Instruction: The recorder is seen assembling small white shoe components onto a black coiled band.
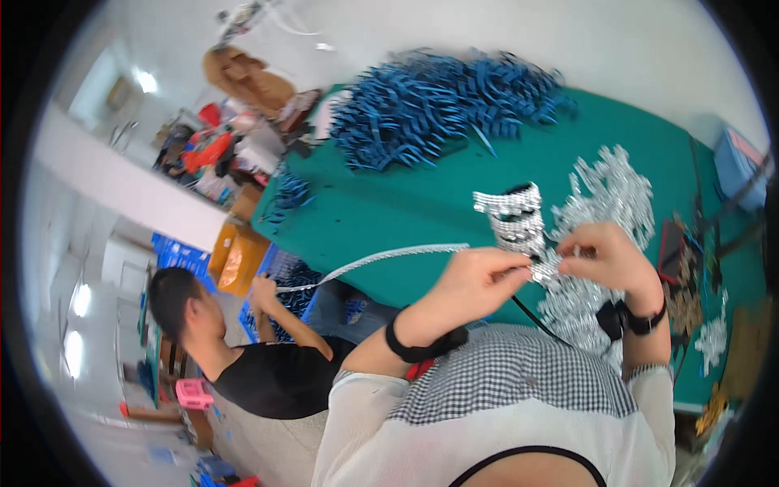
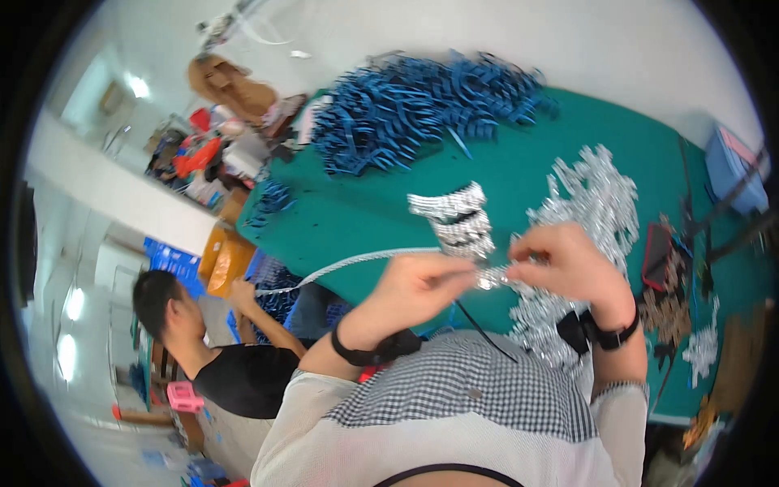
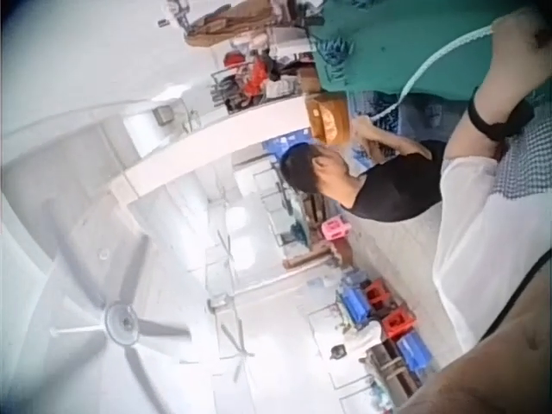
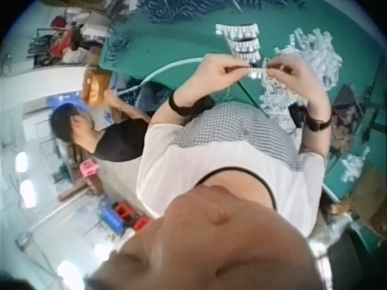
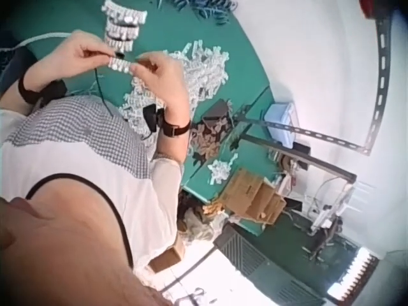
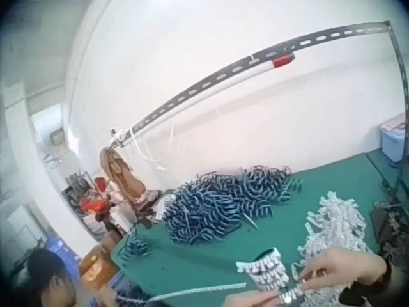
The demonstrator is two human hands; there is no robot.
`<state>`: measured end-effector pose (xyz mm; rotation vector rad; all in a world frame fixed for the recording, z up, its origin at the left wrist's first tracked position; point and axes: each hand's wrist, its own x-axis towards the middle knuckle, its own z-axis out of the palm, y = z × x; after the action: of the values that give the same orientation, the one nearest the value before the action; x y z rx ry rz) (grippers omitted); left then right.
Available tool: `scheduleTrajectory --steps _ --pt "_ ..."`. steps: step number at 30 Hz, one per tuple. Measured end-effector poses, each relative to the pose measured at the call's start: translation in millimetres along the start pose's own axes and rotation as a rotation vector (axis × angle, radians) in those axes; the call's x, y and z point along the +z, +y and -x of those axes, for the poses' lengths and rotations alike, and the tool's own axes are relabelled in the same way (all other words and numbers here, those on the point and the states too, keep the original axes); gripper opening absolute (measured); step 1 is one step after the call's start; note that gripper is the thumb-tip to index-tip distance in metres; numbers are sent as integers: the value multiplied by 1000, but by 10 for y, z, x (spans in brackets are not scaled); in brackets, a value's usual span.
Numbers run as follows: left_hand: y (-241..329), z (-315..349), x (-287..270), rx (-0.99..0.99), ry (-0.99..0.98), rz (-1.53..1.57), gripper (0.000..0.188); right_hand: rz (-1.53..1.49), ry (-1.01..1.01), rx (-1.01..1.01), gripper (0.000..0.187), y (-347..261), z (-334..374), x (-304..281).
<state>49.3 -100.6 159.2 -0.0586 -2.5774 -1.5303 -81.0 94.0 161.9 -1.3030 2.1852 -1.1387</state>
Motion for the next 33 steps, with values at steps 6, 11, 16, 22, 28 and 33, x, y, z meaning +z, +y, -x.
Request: scheduleTrajectory --steps 6,11,16,22,28,33 --pt "46 91 -231 151 147 -184 17 3 28 -193 17 10 -60 -145" --pt "-45 67 -250 184 218 -91 17 107 231 -304 14 -272 185 -263" --pt "-20 87 -229 256 196 -86 18 298 320 -550 14 -582 361 -298" --pt "71 127 -261 298 239 -29 20 141 348 -523 12 -471 238 -500" --pt "15 97 -319 371 160 114 14 -90 348 -416 9 -317 17 -487" --pt "-38 32 -331 363 165 216 21 -189 305 -393 13 -177 -151 -465"
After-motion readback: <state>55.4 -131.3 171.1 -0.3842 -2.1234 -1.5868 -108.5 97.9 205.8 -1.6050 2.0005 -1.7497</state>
